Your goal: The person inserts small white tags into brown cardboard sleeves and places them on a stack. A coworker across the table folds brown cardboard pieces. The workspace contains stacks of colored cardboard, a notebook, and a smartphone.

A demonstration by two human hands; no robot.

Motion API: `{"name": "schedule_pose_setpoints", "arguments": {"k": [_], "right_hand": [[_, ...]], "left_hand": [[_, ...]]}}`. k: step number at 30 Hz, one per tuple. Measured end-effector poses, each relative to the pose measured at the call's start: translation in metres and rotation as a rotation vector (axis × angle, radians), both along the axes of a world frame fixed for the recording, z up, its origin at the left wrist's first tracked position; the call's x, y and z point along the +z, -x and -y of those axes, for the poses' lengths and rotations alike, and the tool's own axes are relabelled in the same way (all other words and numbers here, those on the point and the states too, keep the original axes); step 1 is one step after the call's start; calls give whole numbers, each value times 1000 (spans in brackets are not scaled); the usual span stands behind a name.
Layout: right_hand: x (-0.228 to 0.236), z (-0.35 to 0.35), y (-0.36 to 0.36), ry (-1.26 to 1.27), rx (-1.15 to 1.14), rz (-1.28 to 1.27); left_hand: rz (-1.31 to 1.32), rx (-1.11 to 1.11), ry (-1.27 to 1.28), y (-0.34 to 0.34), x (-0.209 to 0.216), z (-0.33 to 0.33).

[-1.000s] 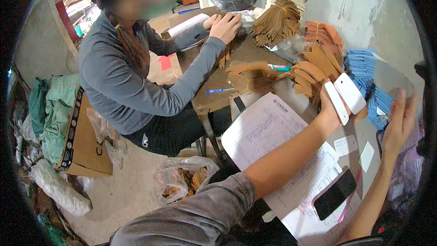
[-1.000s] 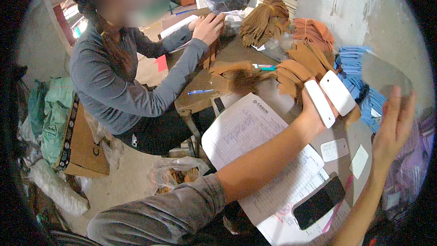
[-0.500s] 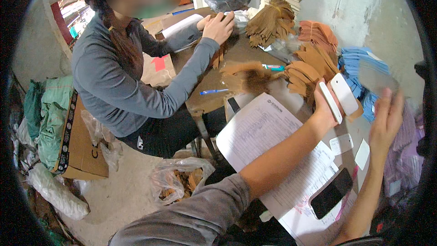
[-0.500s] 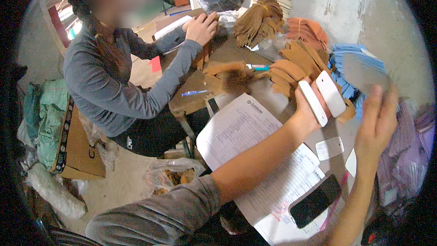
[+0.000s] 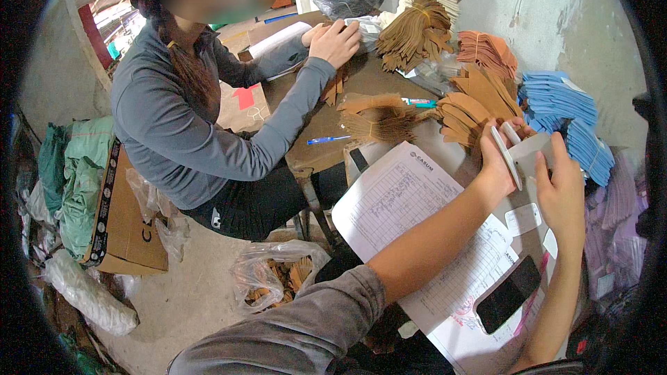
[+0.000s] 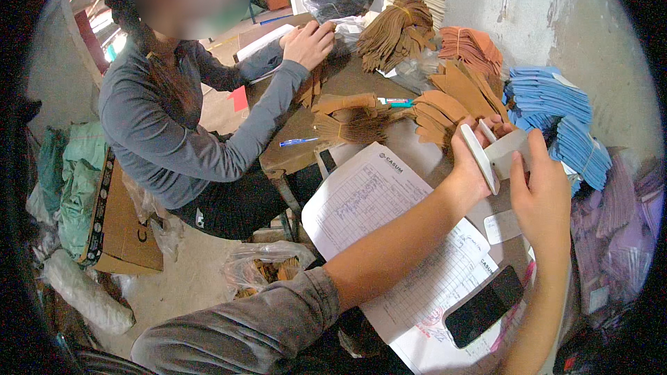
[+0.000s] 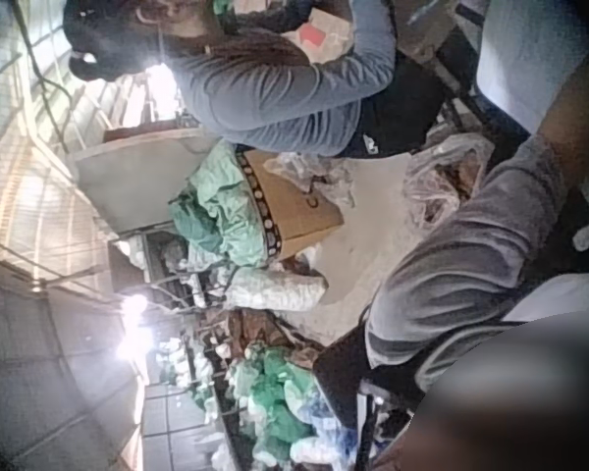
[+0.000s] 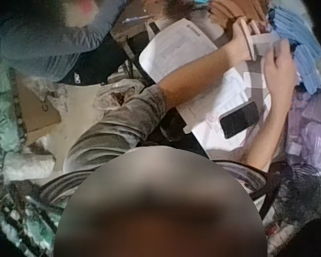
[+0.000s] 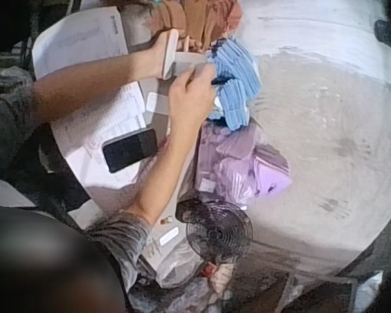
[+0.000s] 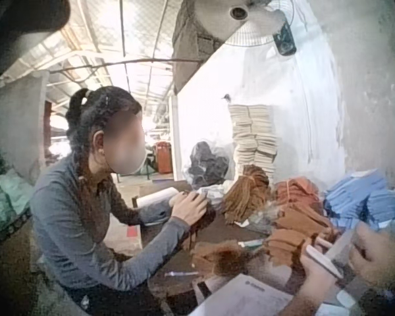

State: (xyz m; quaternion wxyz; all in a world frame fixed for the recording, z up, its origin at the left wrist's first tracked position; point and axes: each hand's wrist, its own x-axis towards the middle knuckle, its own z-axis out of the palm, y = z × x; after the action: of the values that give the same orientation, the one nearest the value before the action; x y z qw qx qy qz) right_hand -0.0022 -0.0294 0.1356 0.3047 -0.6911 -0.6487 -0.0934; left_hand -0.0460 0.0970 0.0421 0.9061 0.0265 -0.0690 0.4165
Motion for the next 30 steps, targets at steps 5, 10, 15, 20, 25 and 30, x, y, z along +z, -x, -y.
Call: {"name": "schedule_pose_setpoints", "arguments": {"k": [5, 10, 15, 20, 25, 30], "right_hand": [[4, 3, -11, -276, 24, 41], [2, 5, -19, -408, 105, 20], [-10, -5, -12, 11, -23, 190], [-10, -6, -8, 15, -12, 103], [-12, -6, -7, 20, -13, 111], [-18, -10, -10, -26, 3, 132]], "left_hand": [[-14, -16, 67, -1, 3, -3], [-78, 2, 86, -1, 0, -2], [-75, 37, 3, -6, -5, -9], [-119, 34, 2, -4, -3, -4], [-110, 37, 76, -3, 2, -2], [-137, 38, 83, -5, 1, -5]]}}
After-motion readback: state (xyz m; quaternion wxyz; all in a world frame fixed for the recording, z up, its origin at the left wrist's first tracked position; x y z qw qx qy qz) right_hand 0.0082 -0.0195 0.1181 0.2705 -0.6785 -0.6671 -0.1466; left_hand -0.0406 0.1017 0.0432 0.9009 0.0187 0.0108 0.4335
